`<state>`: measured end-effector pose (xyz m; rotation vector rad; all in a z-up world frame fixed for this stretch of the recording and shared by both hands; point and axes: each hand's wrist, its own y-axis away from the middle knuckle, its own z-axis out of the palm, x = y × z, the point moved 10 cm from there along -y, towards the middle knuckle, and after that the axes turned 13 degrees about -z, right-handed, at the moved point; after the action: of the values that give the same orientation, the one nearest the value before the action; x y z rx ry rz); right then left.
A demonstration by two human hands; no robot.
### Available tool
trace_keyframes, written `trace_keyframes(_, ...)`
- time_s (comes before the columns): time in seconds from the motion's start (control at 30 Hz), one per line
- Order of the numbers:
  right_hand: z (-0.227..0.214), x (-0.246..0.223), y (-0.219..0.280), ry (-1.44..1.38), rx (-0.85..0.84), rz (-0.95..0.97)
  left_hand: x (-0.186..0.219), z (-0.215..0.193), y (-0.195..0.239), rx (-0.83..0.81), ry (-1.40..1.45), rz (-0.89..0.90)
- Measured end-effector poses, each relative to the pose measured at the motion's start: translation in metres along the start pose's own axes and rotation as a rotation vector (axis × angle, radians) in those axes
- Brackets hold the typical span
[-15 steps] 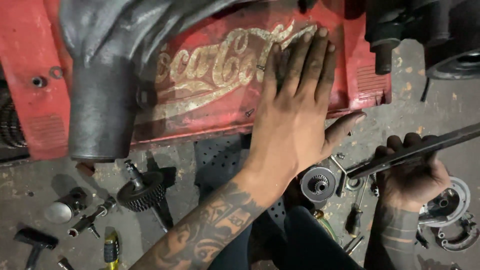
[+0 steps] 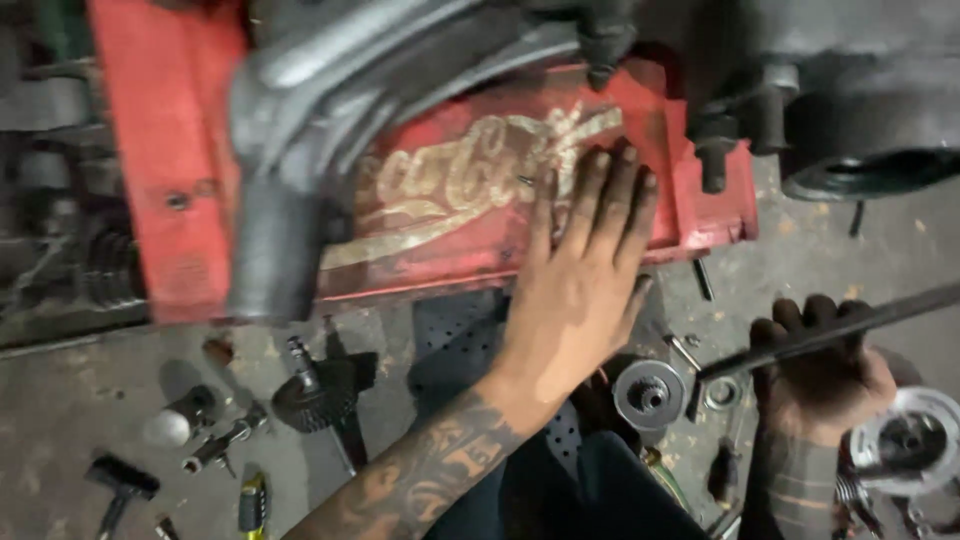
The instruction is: The person uses a screwdriver to tighten bolts on a motorcycle engine block, then places a circular metal plate onto the engine and secures it with bolts. The person continues to tighten the bolts using a screwdriver and pliers.
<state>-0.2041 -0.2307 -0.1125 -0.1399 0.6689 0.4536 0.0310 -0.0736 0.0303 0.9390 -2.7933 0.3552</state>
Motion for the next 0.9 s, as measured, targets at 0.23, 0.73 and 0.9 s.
trace_keyframes(0.23,0.015,-0.003,0.004,-0.038,-0.041,0.029,-0.002,-0.015,0.004,0.107,0.020,0.003)
trace_keyframes(0.73,0.020,-0.038,-0.009,0.165,0.175,-0.153,0.027,-0.083,0.036,-0.062,1.024,0.333)
trace_keyframes(0.9,0.074,-0.034,-0.016,0.069,-0.004,-0.201,0.019,-0.086,0.028,0.038,1.053,0.161)
